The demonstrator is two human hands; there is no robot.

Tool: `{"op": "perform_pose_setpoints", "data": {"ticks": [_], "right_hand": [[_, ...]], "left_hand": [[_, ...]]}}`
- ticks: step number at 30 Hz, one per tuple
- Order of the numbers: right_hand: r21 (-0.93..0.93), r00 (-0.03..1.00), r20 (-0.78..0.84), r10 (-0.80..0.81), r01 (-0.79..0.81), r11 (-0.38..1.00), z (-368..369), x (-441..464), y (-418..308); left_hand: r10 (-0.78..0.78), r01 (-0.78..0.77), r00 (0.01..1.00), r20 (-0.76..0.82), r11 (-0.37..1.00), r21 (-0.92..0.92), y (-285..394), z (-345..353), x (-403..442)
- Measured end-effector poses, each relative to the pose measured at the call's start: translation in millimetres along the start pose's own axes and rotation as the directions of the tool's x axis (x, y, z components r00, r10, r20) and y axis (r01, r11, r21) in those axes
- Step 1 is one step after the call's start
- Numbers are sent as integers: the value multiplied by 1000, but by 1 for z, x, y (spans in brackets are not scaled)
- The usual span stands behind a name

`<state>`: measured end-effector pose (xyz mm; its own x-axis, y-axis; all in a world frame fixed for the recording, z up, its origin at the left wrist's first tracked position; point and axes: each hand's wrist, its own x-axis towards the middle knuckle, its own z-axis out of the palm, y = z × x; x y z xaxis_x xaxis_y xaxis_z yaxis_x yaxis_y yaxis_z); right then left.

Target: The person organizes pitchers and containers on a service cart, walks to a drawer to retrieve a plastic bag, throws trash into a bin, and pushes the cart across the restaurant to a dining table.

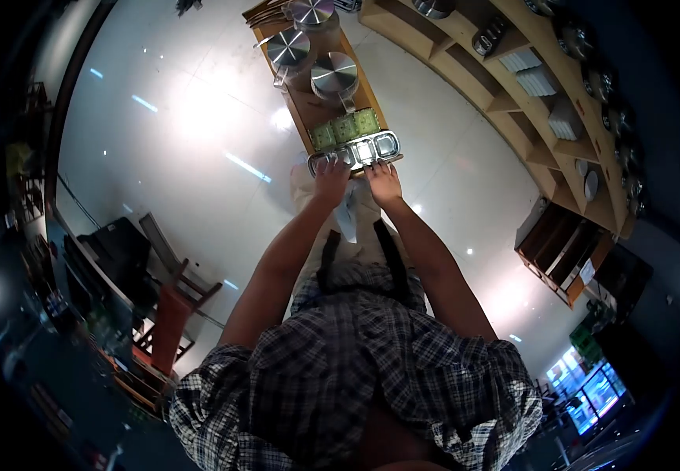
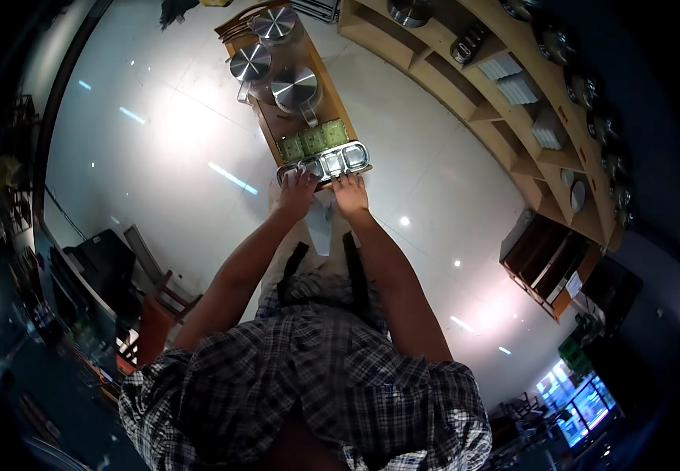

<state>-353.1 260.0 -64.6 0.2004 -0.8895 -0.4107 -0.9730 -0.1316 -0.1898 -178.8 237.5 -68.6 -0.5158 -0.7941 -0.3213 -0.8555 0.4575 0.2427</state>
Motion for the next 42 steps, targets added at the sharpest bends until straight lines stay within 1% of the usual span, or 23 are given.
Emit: {"op": "perform_pose_setpoints", "data": {"ticks": [1, 3, 4, 6, 7, 8, 10, 11, 12, 13, 14, 17, 19, 20, 22, 23, 24, 27, 30, 33, 38, 40, 42], "right_hand": [[-9, 999, -47, -25, 25, 1000, 5, 5, 4], [-14, 988, -136, -73, 72, 997, 9, 4, 7], [-25, 986, -138, -90, 87, 996, 7, 8, 8], [-98, 992, -59, -112, 106, 990, 7, 14, 10], [-158, 969, -171, -180, 154, 975, 9, 16, 11], [-167, 965, -170, -200, 172, 971, 11, 17, 11], [-128, 988, -81, -133, 122, 984, 8, 26, 8], [-157, 977, -144, -156, 133, 979, 13, 30, 8], [-166, 974, -150, -169, 144, 976, 9, 32, 7], [-167, 983, -99, -153, 135, 977, 6, 31, 6], [-171, 990, -47, -130, 121, 978, 1, 29, 6], [-159, 991, -67, -120, 108, 981, 0, 30, 2], [-148, 989, -79, -128, 115, 982, -4, 29, -2], [-139, 988, -88, -130, 117, 983, -8, 29, -2], [-128, 987, -98, -131, 118, 985, -7, 25, -1], [-156, 988, -71, -137, 124, 980, -4, 27, -2], [-183, 989, -46, -143, 132, 974, -3, 30, -3], [-149, 987, -29, -159, 153, 977, 5, 28, -8], [-88, 981, -44, -190, 185, 979, 13, 26, -18], [-82, 977, -31, -212, 209, 975, 20, 20, -31], [-94, 980, -29, -199, 195, 976, 32, 13, -66], [-79, 980, -5, -197, 196, 977, 32, 9, -52], [-36, 985, 24, -172, 173, 984, 29, 5, -64]], "left_hand": [[-34, 34, 998, -45, 999, 11, 8, 8, -1], [-99, 99, 993, -57, 995, -6, 25, 20, -7], [-144, 144, 986, -80, 990, -5, 28, 22, -3], [-177, 178, 974, -142, 984, -7, 36, 32, 1], [-195, 199, 961, -195, 980, 0, 37, 38, 2], [-214, 217, 956, -203, 976, -5, 40, 45, 1], [-225, 252, 934, -278, 966, 64, 41, 45, 2], [-237, 266, 927, -291, 962, 61, 42, 45, 3], [-207, 253, 924, -323, 961, 108, 43, 48, 4], [-170, 237, 921, -350, 959, 158, 43, 51, 7], [-171, 239, 918, -358, 959, 154, 45, 52, 12], [-205, 243, 923, -326, 967, 78, 43, 45, 15], [-126, 168, 921, -368, 982, 85, 37, 45, 15], [-131, 172, 922, -364, 982, 82, 36, 45, 14], [-137, 187, 932, -337, 975, 123, 39, 39, 12], [-161, 204, 942, -293, 971, 122, 39, 35, 12], [-161, 206, 941, -296, 970, 127, 37, 36, 12], [-153, 192, 950, -271, 973, 124, 31, 38, 3], [-152, 186, 969, -197, 968, 170, 25, 39, -7], [-161, 177, 979, -129, 976, 125, 16, 39, -22], [-142, 159, 979, -147, 980, 116, -6, 42, -48], [-147, 161, 980, -135, 982, 100, 4, 48, -42], [-126, 142, 982, -138, 984, 107, -4, 48, -52]]}}
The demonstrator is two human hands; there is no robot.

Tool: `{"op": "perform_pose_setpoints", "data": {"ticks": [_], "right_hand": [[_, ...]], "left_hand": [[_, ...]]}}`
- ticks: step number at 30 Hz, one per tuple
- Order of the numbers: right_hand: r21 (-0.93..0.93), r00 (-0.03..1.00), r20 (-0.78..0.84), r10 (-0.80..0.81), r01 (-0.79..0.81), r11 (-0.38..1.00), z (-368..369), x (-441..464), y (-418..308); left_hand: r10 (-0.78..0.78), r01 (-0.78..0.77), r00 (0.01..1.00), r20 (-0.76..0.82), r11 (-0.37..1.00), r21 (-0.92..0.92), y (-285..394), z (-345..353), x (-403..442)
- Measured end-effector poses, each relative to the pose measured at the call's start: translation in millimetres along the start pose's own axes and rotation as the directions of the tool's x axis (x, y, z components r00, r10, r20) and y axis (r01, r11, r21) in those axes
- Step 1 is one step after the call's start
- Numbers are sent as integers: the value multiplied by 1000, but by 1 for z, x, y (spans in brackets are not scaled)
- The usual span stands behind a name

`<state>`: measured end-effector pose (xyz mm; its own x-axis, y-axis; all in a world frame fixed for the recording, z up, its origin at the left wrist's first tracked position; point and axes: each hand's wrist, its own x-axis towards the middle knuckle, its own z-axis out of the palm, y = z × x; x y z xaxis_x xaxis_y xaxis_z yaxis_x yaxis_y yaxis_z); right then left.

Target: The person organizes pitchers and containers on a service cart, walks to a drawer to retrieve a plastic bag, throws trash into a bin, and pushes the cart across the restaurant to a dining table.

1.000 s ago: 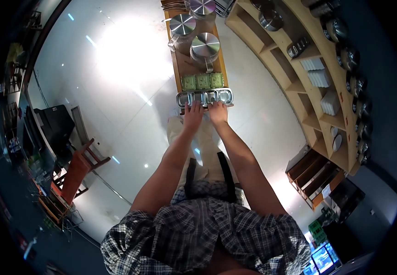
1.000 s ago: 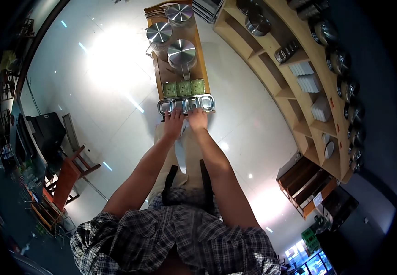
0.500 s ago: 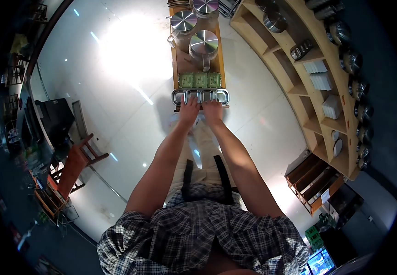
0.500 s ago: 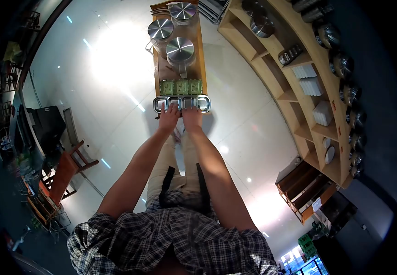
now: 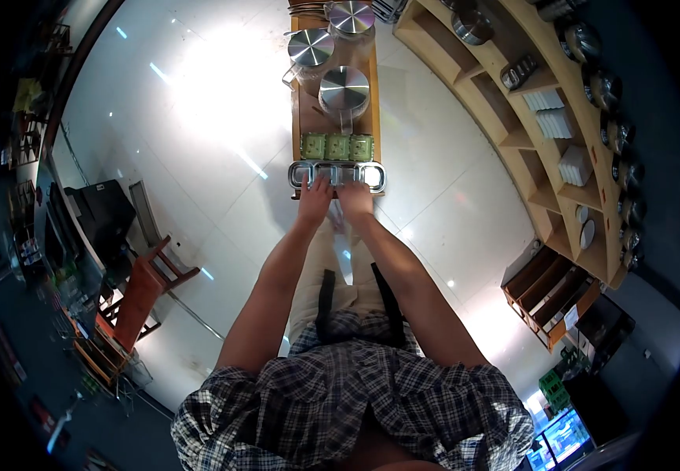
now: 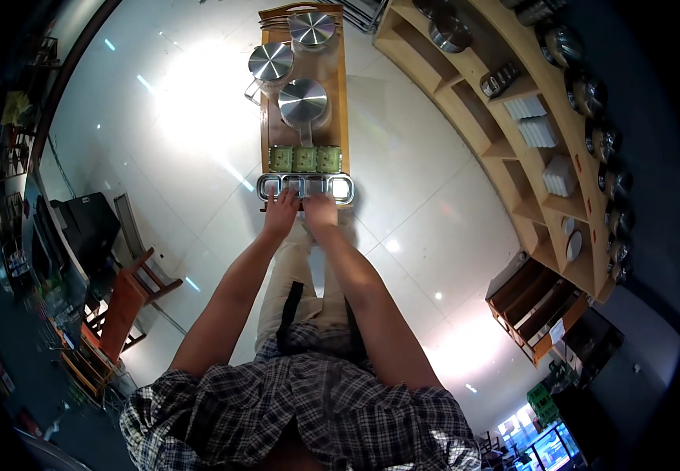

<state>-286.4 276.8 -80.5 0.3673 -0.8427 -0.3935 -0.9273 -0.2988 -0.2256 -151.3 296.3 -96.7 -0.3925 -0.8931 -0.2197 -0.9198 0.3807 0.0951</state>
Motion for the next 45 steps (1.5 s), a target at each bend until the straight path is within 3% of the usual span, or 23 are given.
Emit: {"op": "perform_pose_setpoints", "data": {"ticks": [3, 7, 8, 10, 11, 17, 20, 22, 23, 25, 28, 29, 32, 34, 35, 41, 43, 45], "right_hand": [[-26, 998, 6, 61, -61, 998, -9, -7, 3], [-51, 996, -44, 74, -76, 996, -7, -14, -3], [-45, 993, -63, 101, -104, 994, -6, -16, -3], [30, 984, -153, 85, -82, 996, -3, -29, 1], [88, 990, -110, 85, -76, 993, -4, -35, 7], [353, 921, -185, 344, -265, 897, -35, -80, -12], [393, 862, -222, 455, -348, 851, -32, -97, -18], [311, 871, -259, 418, -334, 890, -32, -95, -23], [276, 896, -147, 420, -371, 887, -31, -93, -22], [216, 904, -132, 407, -375, 902, -20, -83, -20], [76, 925, -156, 345, -337, 938, -7, -67, -13], [79, 938, -133, 320, -312, 947, -3, -60, -10], [95, 969, -116, 218, -208, 973, 10, -40, -3], [75, 980, -50, 195, -191, 979, 15, -30, 2], [11, 968, -207, 139, -140, 990, 21, -28, 5], [-70, 971, -233, -49, 33, 997, 18, -15, 23], [-119, 940, -315, -131, 98, 988, 17, -14, 27], [-135, 942, -283, -180, 147, 980, 15, -16, 28]], "left_hand": [[21, -19, 997, 68, 999, -38, 4, -3, 5], [52, -52, 999, 13, 998, 42, 3, -11, 2], [22, -21, 1000, 11, 1000, -11, 3, -15, 0], [28, -27, 1000, 8, 998, -63, 6, -23, -7], [10, -12, 1000, -12, 992, -128, 8, -29, -9], [129, -158, 984, -124, 950, -270, -4, -68, -16], [241, -221, 970, -3, 884, -411, -10, -64, 4], [194, -111, 968, 158, 899, -424, -9, -64, 7], [197, -113, 966, 165, 903, -415, -11, -58, 11], [273, -192, 941, 201, 918, -347, -14, -44, 14], [225, -118, 922, 314, 938, -325, -4, -39, 17], [246, -165, 937, 250, 938, -304, 1, -39, 14], [113, -72, 983, 143, 962, -262, 12, -21, 8], [23, 13, 986, 164, 976, -216, 13, -8, 9], [5, 19, 991, 131, 983, -183, 13, -1, 9], [-156, 165, 985, 78, 978, -129, 25, 5, 9], [-161, 144, 983, -89, 975, -170, 29, 7, 6], [-172, 162, 984, -43, 972, -171, 30, 5, 3]]}}
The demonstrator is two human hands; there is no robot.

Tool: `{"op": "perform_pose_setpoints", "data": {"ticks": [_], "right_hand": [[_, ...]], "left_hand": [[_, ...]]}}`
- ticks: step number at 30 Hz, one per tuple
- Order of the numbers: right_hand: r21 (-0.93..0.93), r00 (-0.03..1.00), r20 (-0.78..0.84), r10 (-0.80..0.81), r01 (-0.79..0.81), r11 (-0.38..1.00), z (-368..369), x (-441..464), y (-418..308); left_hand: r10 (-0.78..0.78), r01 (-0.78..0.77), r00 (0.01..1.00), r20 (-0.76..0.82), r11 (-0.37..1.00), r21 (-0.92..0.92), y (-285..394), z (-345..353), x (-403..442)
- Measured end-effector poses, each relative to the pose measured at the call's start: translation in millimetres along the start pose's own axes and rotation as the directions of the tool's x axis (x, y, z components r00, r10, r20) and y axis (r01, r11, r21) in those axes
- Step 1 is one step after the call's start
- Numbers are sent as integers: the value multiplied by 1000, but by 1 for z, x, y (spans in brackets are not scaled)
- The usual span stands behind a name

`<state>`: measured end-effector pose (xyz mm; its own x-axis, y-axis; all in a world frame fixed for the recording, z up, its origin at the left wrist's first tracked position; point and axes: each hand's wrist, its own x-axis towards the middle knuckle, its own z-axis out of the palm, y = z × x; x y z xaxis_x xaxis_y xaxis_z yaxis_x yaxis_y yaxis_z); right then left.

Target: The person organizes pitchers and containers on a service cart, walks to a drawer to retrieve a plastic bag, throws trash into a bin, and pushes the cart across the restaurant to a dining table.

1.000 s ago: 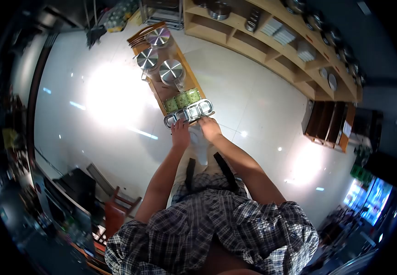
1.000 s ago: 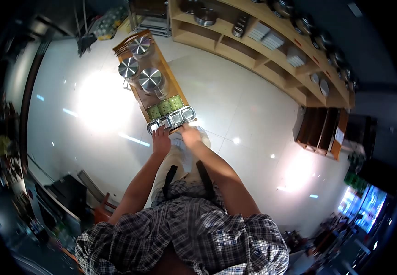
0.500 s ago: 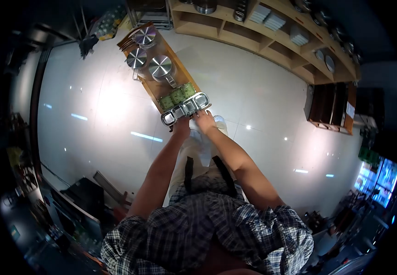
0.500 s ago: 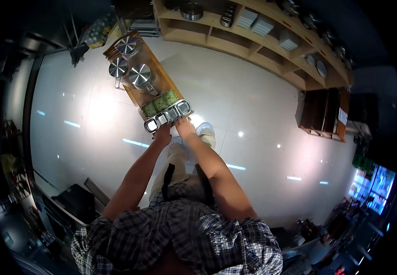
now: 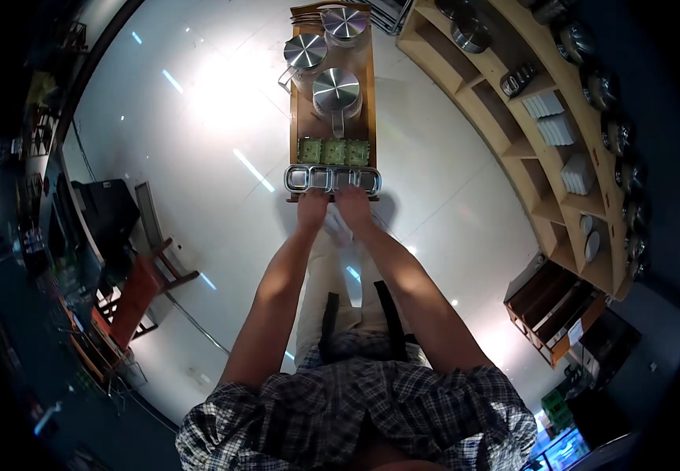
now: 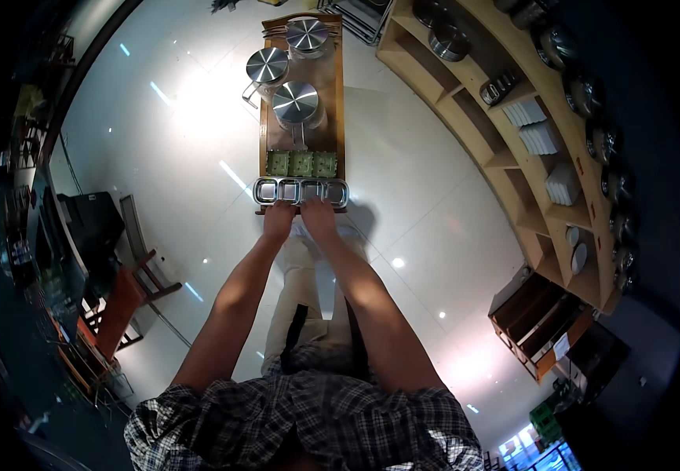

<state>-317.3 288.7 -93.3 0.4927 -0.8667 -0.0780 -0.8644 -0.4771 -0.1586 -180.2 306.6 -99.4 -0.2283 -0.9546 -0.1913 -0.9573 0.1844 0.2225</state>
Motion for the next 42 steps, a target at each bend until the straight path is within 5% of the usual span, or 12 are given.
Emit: {"op": "perform_pose_setpoints", "data": {"ticks": [5, 20, 42], "right_hand": [[11, 994, 67, -88, 87, 996, -3, -9, -1], [-79, 952, 304, -25, 51, 996, -26, -100, 4], [7, 953, 86, -290, 291, 957, -27, -265, 75]], "left_hand": [[-11, 11, 999, -40, 1000, -8, 7, -1, -14], [9, -12, 999, -42, 998, -60, 75, 29, -78], [-213, 198, 967, -138, 974, -113, 246, 63, -178]]}}
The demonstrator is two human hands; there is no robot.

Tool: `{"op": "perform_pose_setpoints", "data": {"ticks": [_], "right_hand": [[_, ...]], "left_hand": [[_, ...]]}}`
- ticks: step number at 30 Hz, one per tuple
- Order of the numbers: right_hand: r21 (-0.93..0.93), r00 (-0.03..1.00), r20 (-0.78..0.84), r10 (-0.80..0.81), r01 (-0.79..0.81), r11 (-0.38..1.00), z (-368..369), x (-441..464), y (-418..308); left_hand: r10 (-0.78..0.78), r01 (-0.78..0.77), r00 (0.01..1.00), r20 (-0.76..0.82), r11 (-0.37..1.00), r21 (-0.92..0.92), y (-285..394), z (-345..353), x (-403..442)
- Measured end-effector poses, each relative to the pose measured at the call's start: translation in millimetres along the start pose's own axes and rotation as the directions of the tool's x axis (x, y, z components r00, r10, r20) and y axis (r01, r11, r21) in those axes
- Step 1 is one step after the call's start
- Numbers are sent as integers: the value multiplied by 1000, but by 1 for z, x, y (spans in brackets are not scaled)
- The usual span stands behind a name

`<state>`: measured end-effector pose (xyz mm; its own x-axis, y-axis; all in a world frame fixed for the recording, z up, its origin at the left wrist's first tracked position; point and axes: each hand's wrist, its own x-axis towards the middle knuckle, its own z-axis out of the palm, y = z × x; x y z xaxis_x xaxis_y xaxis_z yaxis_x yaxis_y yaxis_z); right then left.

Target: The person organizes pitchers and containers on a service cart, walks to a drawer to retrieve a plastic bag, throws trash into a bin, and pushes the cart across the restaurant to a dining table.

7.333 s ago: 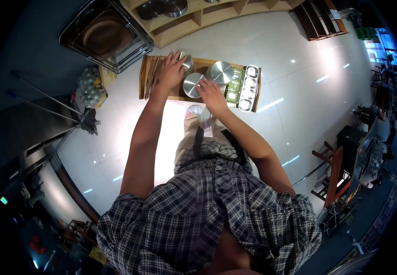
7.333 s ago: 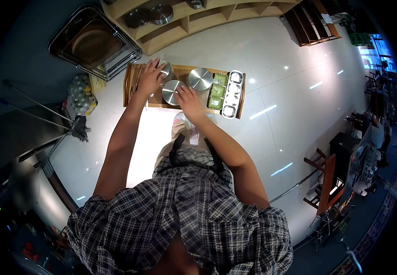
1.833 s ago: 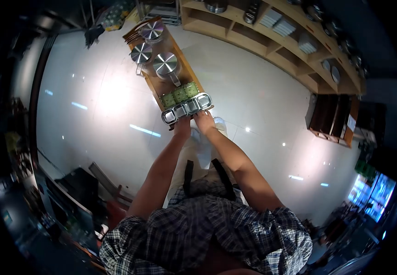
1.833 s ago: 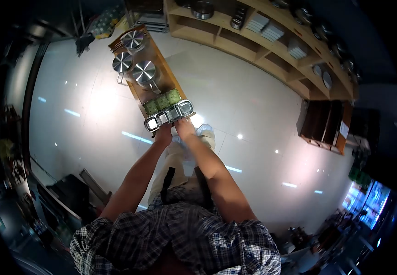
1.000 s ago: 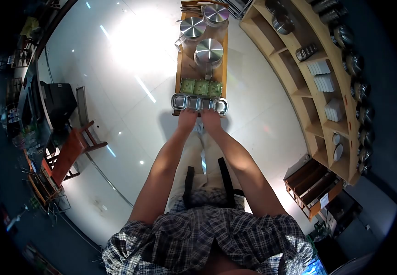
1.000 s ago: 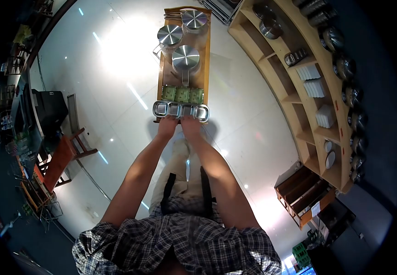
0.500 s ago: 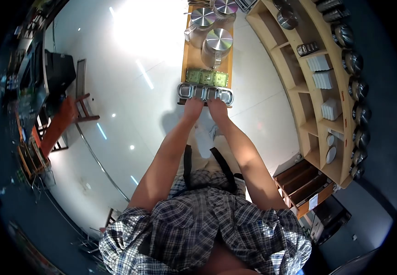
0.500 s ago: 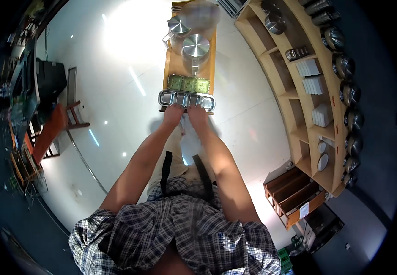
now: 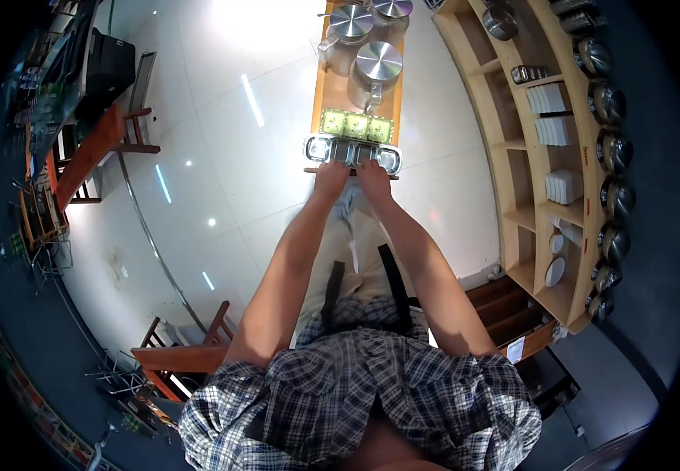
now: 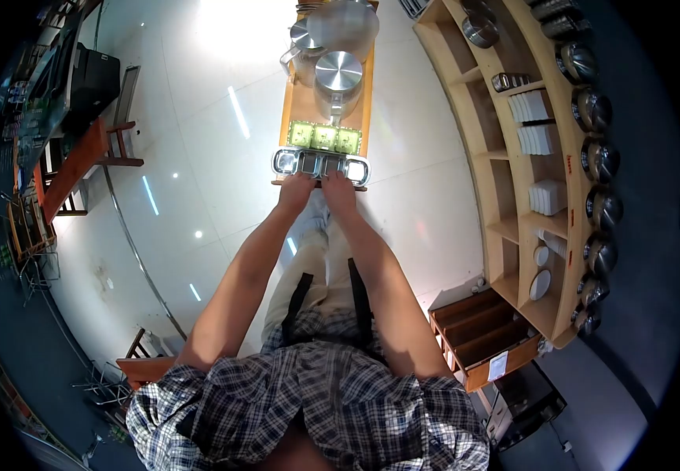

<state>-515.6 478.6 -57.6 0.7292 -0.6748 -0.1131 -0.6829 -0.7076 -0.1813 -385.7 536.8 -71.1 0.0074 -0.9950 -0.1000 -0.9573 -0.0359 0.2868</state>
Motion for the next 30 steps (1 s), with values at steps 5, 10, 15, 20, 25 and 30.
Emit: {"op": "perform_pose_setpoints", "data": {"ticks": [5, 10, 15, 20, 25, 30], "right_hand": [[14, 998, 58, -4, 4, 1000, 10, -47, -15], [49, 991, 133, 30, -37, 998, 11, -93, -29], [58, 1000, 16, -14, 13, 998, 39, -140, -30], [-12, 972, -187, -139, 139, 990, 33, -191, -27], [46, 992, -29, -122, 123, 991, 35, -256, -34], [27, 991, 116, -71, 68, 997, 52, -302, -48]], "left_hand": [[33, -35, 998, 44, 999, 27, 18, 10, -41], [-66, 60, 978, 197, 997, 40, 44, 17, -83], [-46, 47, 996, 72, 999, -10, 70, 30, -125], [-86, 85, 995, 53, 996, 28, 101, 60, -161], [-110, 107, 990, 90, 993, 42, 147, 74, -215], [-153, 150, 978, 140, 988, 33, 166, 87, -255]]}}
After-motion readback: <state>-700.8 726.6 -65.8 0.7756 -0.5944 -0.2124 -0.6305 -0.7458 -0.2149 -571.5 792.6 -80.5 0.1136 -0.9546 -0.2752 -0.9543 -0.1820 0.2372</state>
